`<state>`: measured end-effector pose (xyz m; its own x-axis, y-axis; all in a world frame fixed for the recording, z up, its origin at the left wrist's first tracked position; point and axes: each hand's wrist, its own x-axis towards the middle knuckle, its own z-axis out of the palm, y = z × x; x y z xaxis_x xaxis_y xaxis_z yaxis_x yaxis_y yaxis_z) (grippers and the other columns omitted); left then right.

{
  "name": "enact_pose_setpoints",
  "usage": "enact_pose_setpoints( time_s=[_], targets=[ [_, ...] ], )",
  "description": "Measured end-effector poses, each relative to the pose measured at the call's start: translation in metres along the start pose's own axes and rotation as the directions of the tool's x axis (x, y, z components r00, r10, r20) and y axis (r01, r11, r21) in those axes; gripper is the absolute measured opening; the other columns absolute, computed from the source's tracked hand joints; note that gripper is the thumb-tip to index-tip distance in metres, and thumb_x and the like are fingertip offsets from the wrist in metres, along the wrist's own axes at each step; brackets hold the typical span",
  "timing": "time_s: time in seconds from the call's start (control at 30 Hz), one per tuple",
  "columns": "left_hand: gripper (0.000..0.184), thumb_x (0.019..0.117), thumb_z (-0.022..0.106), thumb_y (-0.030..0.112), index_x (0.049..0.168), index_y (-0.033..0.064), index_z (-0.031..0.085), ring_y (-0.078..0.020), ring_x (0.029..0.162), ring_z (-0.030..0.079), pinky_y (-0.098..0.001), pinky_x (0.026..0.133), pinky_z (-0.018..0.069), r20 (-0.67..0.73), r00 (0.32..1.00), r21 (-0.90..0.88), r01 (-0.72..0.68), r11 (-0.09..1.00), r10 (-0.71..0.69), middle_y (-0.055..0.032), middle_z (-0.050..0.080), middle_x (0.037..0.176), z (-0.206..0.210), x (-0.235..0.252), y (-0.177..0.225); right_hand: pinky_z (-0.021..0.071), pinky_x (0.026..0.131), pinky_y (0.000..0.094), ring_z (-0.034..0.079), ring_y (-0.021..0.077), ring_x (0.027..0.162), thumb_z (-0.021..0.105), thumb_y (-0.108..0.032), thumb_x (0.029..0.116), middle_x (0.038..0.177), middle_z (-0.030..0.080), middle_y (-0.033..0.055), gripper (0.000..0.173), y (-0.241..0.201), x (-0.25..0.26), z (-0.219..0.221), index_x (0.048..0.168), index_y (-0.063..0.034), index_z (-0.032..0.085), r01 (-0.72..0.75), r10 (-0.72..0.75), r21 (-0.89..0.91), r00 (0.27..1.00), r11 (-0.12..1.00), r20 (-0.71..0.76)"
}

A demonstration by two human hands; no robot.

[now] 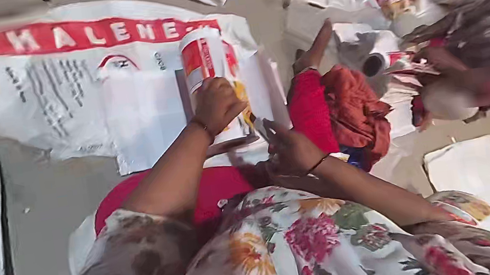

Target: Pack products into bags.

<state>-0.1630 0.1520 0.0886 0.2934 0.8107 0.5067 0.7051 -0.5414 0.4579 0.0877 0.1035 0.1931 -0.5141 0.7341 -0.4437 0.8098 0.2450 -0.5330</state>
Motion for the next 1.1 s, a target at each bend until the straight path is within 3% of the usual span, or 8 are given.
enact_pose_setpoints(
  time_s=[0.13,0.3,0.5,0.6,0.73,0.87,0.97,1.1],
  targets=[
    [0.062,0.106,0.037,0.047,0.076,0.0034,0.069,-0.041,0.114,0.062,-0.0634,0.107,0.037,-0.045,0.999,-0.077,-0.03,0.997,0.027,-0.0159,0.07,0.088,0.004,0.005,0.004,0.0587,0.068,0.0502,0.069,0.0271,0.075,0.055,-0.015,0.105,0.099,0.072,0.0136,0.067,-0.016,-0.001,0.004,0.164,-0.0291,0.026,-0.02,0.022,-0.055,0.999,0.998,0.031],
    [0.066,0.1061,0.031,0.049,0.073,0.0033,0.064,-0.0402,0.114,0.062,-0.0624,0.106,0.0363,-0.044,0.999,-0.082,-0.028,0.996,0.024,-0.0158,0.068,0.085,0.004,0.004,0.002,0.0565,0.083,0.0581,0.071,0.0351,0.09,0.053,-0.012,0.1049,0.106,0.072,0.0167,0.068,-0.03,0.01,0.005,0.165,-0.0276,0.025,0.037,-0.029,-0.227,0.999,0.973,0.039],
    [0.062,0.1068,0.033,0.044,0.073,0.0017,0.064,-0.0392,0.113,0.062,-0.0597,0.106,0.0366,-0.092,0.996,-0.112,-0.006,0.994,-0.005,-0.0167,0.068,0.087,0.004,0.001,0.002,0.0563,0.08,0.0589,0.07,0.0394,0.092,0.054,-0.014,0.1032,0.104,0.068,0.0208,0.074,-0.055,0.008,0.004,0.166,-0.0218,0.015,0.01,0.121,-0.499,0.966,0.866,0.229],
    [0.059,0.1065,0.037,0.036,0.069,-0.0013,0.062,-0.0383,0.106,0.063,-0.0553,0.099,0.0427,-0.209,0.974,-0.247,0.035,0.968,-0.088,-0.0181,0.066,0.082,0.008,-0.002,-0.002,0.0555,0.08,0.0612,0.07,0.0399,0.09,0.056,-0.02,0.1045,0.102,0.07,0.0201,0.06,-0.043,-0.017,-0.003,0.16,-0.0209,0.034,0.17,0.041,-0.478,0.916,0.862,0.4],
    [0.054,0.1052,0.038,0.026,0.063,-0.0016,0.055,-0.0339,0.097,0.062,-0.0453,0.094,0.0453,-0.312,0.939,-0.358,0.026,0.933,-0.145,-0.0164,0.06,0.073,0.015,0.0,-0.004,0.0571,0.076,0.057,0.07,0.0363,0.082,0.054,-0.013,0.1052,0.103,0.072,0.0198,0.061,-0.046,-0.022,-0.024,0.162,-0.023,0.035,0.086,-0.032,-0.348,0.987,0.934,0.157],
    [0.046,0.1023,0.038,0.019,0.068,-0.0042,0.059,-0.0246,0.102,0.061,-0.0373,0.098,0.0451,-0.335,0.862,-0.615,0.105,0.781,-0.38,-0.0152,0.063,0.08,0.015,-0.002,-0.001,0.0569,0.055,0.0429,0.064,0.0239,0.058,0.05,-0.013,0.1083,0.091,0.068,0.0162,0.06,-0.052,0.014,-0.046,0.163,-0.0254,0.029,-0.06,0.07,-0.104,0.994,0.993,0.088],
    [0.037,0.0995,0.033,0.018,0.065,0.0146,0.044,-0.0079,0.079,0.055,-0.0285,0.083,0.0448,-0.256,0.797,-0.805,0.137,0.577,-0.547,0.0035,0.049,0.067,0.014,0.002,0.003,0.0567,0.059,0.0466,0.065,0.027,0.063,0.05,-0.014,0.1082,0.094,0.069,0.0174,0.058,-0.051,0.027,-0.036,0.162,-0.0257,0.032,-0.025,0.053,-0.166,0.984,0.986,0.17],
    [0.033,0.1016,0.036,0.021,0.072,0.0165,0.049,-0.0028,0.066,0.05,-0.0236,0.066,0.0439,-0.126,0.771,-0.908,0.165,0.386,-0.624,0.0088,0.048,0.065,0.01,0.004,0.005,0.0575,0.075,0.0538,0.069,0.0338,0.081,0.048,-0.015,0.107,0.102,0.068,0.0193,0.055,-0.051,0.024,-0.021,0.16,-0.02,0.032,0.056,0.054,-0.386,0.962,0.921,0.266]
  ],
)
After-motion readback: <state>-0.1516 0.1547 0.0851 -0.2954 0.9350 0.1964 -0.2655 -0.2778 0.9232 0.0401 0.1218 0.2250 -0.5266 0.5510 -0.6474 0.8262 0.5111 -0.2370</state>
